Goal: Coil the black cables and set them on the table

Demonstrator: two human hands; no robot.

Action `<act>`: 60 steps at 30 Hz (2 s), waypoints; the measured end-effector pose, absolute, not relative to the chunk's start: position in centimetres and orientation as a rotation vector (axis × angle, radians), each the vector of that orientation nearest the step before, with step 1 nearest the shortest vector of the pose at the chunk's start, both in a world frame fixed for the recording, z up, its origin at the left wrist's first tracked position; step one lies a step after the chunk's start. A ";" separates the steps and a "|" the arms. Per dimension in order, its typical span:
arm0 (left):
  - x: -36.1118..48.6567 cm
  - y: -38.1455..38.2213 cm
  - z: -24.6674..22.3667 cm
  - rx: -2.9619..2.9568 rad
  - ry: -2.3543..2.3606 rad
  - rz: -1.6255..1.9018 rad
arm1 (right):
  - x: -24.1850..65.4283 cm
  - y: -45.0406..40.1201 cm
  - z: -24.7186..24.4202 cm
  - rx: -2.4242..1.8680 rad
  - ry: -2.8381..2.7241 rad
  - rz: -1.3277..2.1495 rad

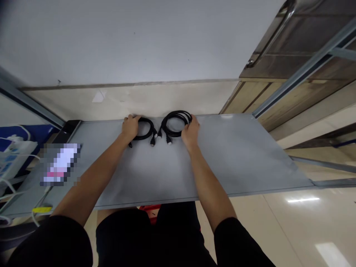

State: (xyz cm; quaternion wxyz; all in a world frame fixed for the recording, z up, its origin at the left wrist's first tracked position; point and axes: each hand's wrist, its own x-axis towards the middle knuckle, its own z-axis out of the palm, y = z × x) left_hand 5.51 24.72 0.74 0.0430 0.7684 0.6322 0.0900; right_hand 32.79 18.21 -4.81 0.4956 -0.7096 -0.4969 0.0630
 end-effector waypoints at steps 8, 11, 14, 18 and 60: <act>6.1 24.5 0.5 2.423 1.950 0.148 | 32.1 17.8 -3.8 -1.458 -1.058 0.468; 6.1 24.8 0.6 2.423 1.934 0.129 | 31.9 17.7 -3.4 -1.384 -0.894 0.584; 5.8 25.3 0.8 2.456 1.880 0.111 | 31.9 18.0 -3.2 -1.361 -0.691 0.674; 4.9 25.9 1.5 2.469 1.822 0.090 | 32.2 18.2 -3.2 -1.268 -0.592 0.810; 8.1 12.2 2.7 0.786 0.617 1.121 | 24.8 13.5 -1.5 -1.335 -1.102 0.865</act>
